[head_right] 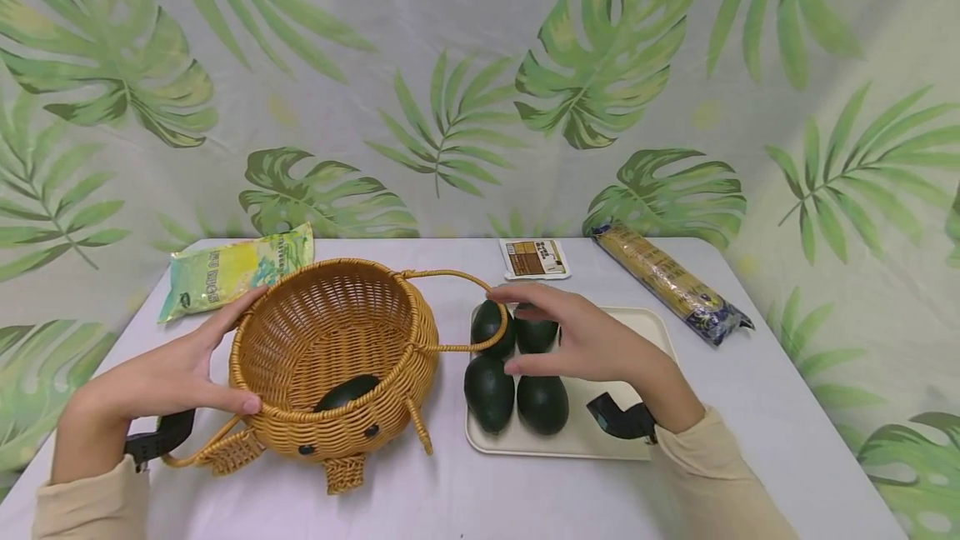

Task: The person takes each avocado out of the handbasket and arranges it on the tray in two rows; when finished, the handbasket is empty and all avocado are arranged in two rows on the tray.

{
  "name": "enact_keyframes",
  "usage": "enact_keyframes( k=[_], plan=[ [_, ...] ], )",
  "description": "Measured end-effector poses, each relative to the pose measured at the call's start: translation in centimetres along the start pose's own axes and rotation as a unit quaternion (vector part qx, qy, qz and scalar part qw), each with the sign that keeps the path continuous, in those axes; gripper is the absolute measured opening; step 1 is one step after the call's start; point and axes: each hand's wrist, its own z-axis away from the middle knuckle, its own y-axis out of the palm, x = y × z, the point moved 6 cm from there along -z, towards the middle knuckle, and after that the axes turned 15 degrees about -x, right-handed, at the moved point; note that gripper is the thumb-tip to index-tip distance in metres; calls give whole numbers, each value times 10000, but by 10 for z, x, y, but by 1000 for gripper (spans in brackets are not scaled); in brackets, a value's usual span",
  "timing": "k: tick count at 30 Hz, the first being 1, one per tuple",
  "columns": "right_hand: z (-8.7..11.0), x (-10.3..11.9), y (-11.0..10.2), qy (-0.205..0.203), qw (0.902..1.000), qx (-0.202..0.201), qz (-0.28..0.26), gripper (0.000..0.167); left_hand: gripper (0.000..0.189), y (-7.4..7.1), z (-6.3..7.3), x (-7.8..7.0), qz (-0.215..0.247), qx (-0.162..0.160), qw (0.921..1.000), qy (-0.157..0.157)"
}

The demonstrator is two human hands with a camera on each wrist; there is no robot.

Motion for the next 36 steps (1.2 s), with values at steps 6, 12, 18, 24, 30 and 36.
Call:
enact_keyframes(
  k=[6,12,18,24,30,36],
  plan=[
    [-40,26,18,-355,9989,276,-110,71,130,0,0,1,16,-6,10000,-4],
    [-74,39,40,-589,9959,551,-412,69,129,0,0,2,40,-3,10000,-8],
    [-102,48,66,-530,9898,989,-873,65,129,0,1,1,22,-18,10000,-23],
    [-124,51,97,-259,9820,1356,-1287,59,129,0,1,2,60,-25,10000,-37],
    [-140,51,132,-126,9754,1931,-1051,56,128,-1,1,1,117,-43,9999,11],
    [-152,48,156,-14,9670,2454,-680,55,127,2,-1,3,124,-68,9999,19]
  ],
)
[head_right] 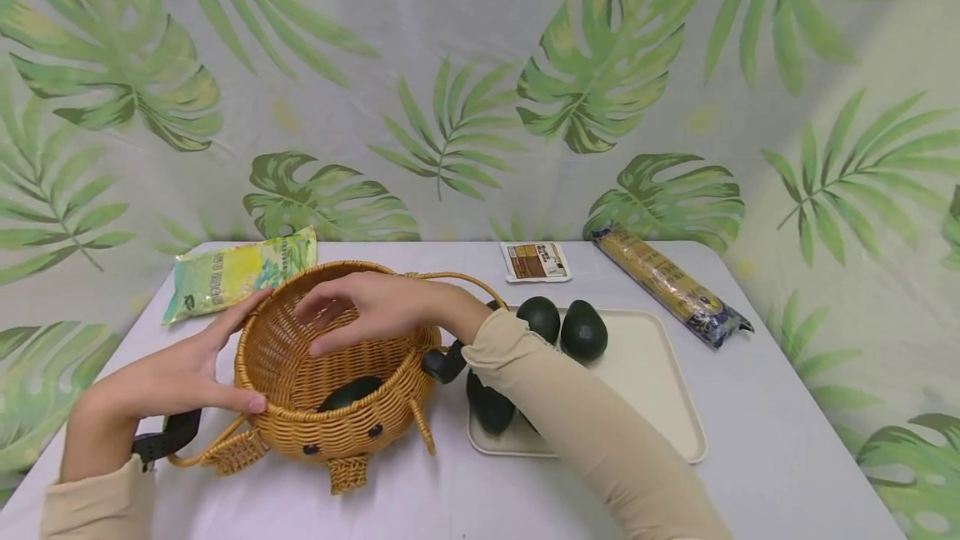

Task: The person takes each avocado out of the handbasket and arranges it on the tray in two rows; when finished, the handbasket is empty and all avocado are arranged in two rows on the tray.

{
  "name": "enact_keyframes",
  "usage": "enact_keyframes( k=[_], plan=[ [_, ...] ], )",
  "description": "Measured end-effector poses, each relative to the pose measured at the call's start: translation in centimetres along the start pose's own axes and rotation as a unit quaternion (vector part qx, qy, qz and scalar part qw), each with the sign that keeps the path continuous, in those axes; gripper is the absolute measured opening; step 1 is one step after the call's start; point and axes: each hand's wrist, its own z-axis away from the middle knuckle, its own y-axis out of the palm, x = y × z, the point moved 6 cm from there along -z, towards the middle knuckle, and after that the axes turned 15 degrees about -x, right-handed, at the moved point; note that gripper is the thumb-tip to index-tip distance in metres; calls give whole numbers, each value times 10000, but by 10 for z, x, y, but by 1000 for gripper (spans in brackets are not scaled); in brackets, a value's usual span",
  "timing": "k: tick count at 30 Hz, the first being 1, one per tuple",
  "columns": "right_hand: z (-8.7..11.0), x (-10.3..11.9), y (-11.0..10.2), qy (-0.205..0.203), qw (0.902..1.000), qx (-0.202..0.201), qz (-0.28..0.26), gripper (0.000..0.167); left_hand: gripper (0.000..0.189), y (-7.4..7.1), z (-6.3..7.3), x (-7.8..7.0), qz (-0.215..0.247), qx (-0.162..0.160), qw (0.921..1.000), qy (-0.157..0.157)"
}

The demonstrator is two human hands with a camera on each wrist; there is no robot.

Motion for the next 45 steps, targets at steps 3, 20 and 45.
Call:
enact_keyframes(
  k=[3,20,45],
  plan=[
    [-10,2,0,134,9996,239,102,54,126,1,-1,2,-36,-19,10000,-16],
    [-47,2,2,79,9959,747,-511,48,127,-3,3,0,-117,-11,9999,-8],
    [-41,-39,52,2185,9411,2268,-1227,31,129,0,0,-4,-125,-15,9999,15]
  ],
)
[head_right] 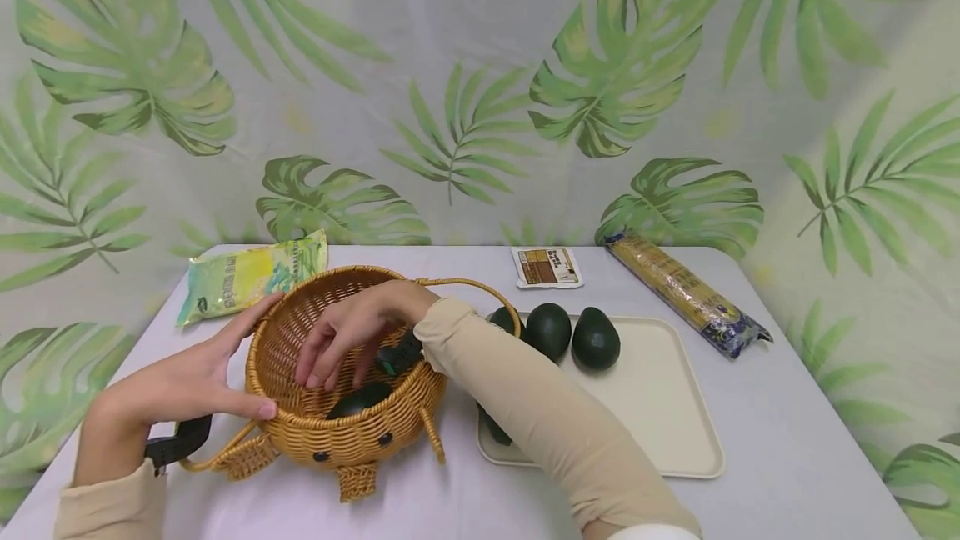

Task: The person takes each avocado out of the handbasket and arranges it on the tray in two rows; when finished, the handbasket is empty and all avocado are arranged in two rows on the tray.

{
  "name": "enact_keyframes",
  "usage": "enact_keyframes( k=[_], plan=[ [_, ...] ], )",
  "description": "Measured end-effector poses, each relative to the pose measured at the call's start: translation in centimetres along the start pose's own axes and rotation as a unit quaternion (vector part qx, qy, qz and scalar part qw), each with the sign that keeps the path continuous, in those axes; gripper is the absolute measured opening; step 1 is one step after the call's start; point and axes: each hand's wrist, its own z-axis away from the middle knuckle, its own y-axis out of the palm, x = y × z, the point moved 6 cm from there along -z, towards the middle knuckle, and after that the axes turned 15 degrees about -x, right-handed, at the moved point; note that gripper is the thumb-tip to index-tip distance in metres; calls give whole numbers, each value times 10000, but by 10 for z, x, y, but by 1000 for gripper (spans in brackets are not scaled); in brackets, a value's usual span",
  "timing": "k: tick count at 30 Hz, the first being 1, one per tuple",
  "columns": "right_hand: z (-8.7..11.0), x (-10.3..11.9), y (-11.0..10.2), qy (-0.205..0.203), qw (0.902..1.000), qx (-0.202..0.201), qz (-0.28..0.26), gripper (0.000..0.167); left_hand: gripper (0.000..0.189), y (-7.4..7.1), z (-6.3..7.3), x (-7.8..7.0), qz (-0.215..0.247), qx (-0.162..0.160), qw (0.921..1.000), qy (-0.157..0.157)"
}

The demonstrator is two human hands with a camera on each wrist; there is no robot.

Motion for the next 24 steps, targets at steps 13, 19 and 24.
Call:
enact_keyframes(
  k=[13,19,24],
  plan=[
    [5,-5,7,338,9971,497,-464,32,128,2,0,5,18,-55,10000,-52],
    [2,2,-5,-407,9984,-210,-341,32,127,1,2,4,30,-42,10000,-70],
    [2,0,-3,-326,9987,-21,-387,32,128,1,1,1,95,-11,10000,10]
  ],
)
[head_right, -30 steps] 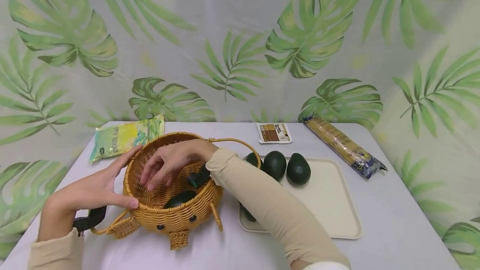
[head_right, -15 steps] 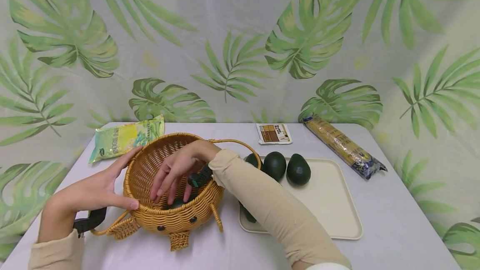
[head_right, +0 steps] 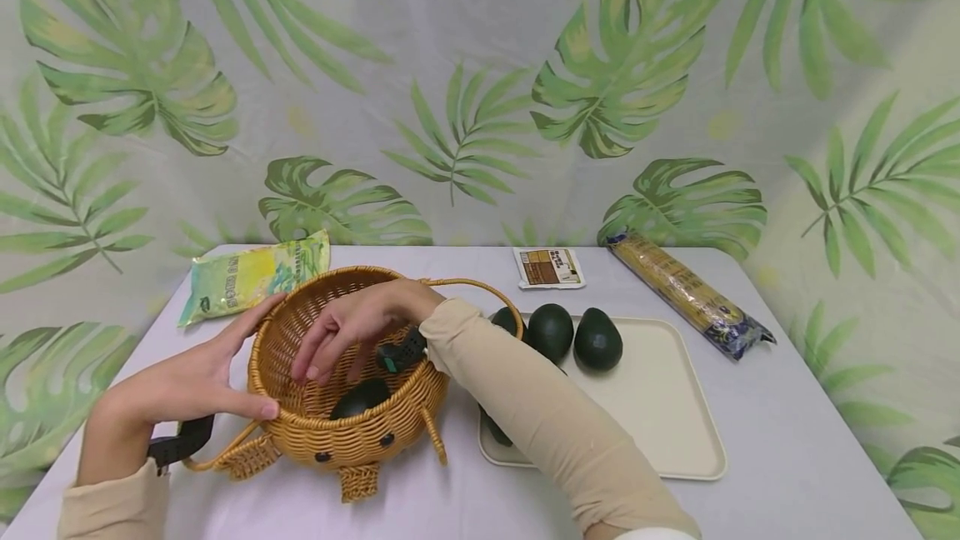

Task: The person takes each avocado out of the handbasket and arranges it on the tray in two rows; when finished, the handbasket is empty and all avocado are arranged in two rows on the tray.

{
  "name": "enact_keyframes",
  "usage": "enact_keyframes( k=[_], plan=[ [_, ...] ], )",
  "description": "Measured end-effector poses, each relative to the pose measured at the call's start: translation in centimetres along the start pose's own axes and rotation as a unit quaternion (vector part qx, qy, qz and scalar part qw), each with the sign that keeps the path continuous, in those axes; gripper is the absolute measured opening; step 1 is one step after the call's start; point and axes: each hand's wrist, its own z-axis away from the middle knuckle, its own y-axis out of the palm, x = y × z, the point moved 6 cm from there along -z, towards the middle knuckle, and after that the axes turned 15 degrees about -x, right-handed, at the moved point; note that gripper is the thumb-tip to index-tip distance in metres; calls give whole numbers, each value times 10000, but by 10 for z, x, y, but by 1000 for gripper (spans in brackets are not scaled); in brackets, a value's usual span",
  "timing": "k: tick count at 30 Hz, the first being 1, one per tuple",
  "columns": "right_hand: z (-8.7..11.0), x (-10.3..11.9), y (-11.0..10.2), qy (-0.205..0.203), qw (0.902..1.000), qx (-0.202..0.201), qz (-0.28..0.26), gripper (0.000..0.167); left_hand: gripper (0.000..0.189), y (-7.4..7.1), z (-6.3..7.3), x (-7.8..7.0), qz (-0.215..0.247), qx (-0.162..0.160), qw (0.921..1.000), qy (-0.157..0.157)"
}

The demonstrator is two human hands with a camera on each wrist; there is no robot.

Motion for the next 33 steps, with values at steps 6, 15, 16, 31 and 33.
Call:
enact_keyframes(
  k=[6,15,16,31,33],
  plan=[
    [6,-11,14,969,9925,749,-39,29,129,-1,-1,0,-116,-22,9999,15],
    [-2,-5,6,-186,9992,314,178,41,129,-1,0,0,-95,-15,9999,-28],
    [-3,-4,6,-314,9987,305,254,44,129,-1,0,0,-122,-14,9999,-29],
    [-8,-15,5,-194,9787,61,2042,57,129,0,-2,0,-126,-42,9999,14],
    [-8,-15,4,-97,9799,-1,1994,57,129,0,-1,0,-121,-49,9999,-2]
  ],
)
